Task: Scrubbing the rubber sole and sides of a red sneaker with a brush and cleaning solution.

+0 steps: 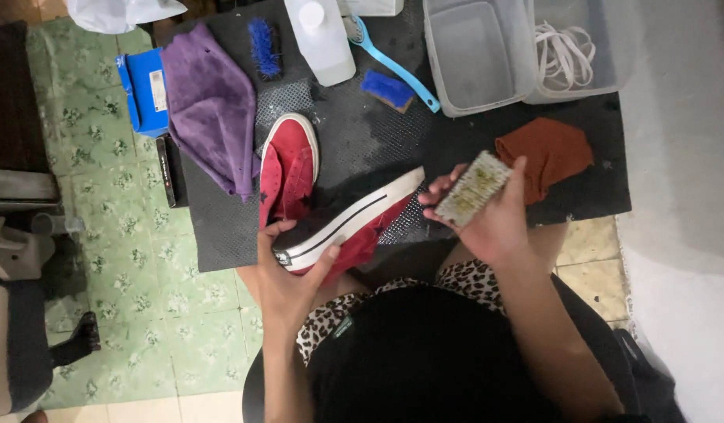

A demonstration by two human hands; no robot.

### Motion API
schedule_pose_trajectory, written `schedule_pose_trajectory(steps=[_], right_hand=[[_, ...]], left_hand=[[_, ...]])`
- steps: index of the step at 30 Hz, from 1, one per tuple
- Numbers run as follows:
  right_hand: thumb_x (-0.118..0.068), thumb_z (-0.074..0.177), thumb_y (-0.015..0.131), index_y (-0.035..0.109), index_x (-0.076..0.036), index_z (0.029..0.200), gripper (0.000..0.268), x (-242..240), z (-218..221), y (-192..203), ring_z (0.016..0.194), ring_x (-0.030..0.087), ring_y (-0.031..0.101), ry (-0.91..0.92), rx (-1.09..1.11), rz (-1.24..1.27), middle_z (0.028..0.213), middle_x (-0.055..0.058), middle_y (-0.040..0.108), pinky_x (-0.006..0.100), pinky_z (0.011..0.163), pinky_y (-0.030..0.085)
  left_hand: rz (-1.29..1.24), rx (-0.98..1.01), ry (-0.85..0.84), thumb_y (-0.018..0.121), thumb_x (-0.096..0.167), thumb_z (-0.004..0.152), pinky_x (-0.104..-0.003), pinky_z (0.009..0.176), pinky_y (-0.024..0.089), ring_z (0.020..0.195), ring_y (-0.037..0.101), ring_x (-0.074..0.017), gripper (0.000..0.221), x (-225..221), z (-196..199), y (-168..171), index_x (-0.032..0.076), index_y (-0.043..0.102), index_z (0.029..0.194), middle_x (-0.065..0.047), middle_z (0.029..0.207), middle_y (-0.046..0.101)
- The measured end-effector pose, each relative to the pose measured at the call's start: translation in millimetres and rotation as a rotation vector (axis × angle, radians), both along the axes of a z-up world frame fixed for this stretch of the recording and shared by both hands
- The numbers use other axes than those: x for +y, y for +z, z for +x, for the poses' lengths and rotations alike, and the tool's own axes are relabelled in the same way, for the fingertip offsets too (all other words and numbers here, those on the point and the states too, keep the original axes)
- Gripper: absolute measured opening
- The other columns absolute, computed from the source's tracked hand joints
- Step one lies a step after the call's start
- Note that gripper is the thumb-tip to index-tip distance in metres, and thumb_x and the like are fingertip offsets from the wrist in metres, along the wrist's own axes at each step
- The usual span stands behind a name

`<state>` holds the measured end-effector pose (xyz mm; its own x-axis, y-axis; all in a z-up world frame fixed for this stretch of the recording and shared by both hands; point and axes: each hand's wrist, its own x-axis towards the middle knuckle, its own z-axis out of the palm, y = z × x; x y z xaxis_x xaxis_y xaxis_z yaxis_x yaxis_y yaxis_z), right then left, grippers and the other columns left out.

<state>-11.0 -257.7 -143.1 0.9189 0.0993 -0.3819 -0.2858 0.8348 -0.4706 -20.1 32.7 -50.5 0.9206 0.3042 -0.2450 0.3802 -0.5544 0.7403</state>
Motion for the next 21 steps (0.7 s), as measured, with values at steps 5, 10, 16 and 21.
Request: schedule_pose_trajectory(steps=[5, 10, 16, 21], right_hand=[[-0.061, 0.103, 0.022, 0.056, -0.008, 0.141, 0.074, 21.2, -5.6, 25.3, 0.084, 0.032, 0.071, 0.028, 0.003, -0.631, 0.101, 0.02, 0.07, 0.042, 0.077, 0.056], [-0.04, 0.108, 0.034, 0.036, -0.008, 0.161, 0.062, 35.0, -11.9, 15.8, 0.113, 0.042, 0.058, 0.199, -0.305, -1.285, 0.129, 0.025, 0.05, 0.055, 0.102, 0.045], [-0.018, 0.097, 0.074, 0.069, -0.017, 0.138, 0.042, 37.6, 1.9, 1.8, 0.1, 0.03, 0.065, -0.234, -0.586, -1.889, 0.116, 0.016, 0.061, 0.04, 0.088, 0.052], [-0.018, 0.086, 0.077, 0.074, -0.019, 0.128, 0.042, 86.5, -11.6, 0.9, 0.102, 0.036, 0.068, -0.224, -0.755, -1.95, 0.116, 0.016, 0.064, 0.044, 0.084, 0.056]], left_hand=[[0.076, -0.003, -0.001, 0.097, 0.049, 0.06, -0.041, 0.087, 0.057, 0.105, 0.072, -0.0364, 0.072, -0.5, 1.7, -3.9, 0.024, 0.065, 0.119, -0.018, 0.114, 0.075], [-0.025, -0.041, 0.029, 0.095, 0.04, 0.065, -0.038, 0.056, 0.061, 0.089, 0.071, -0.0349, 0.068, -1.7, -0.7, -2.7, 0.011, 0.064, 0.118, -0.027, 0.111, 0.072], [0.058, -0.095, 0.036, 0.1, 0.047, 0.055, -0.046, 0.077, 0.058, 0.094, 0.073, -0.0381, 0.073, -6.3, -2.3, -4.8, 0.016, 0.069, 0.113, -0.023, 0.106, 0.075], [0.071, -0.122, 0.05, 0.099, 0.047, 0.053, -0.045, 0.081, 0.057, 0.093, 0.073, -0.0413, 0.072, -15.2, -0.4, -5.0, 0.018, 0.07, 0.112, -0.023, 0.101, 0.075]])
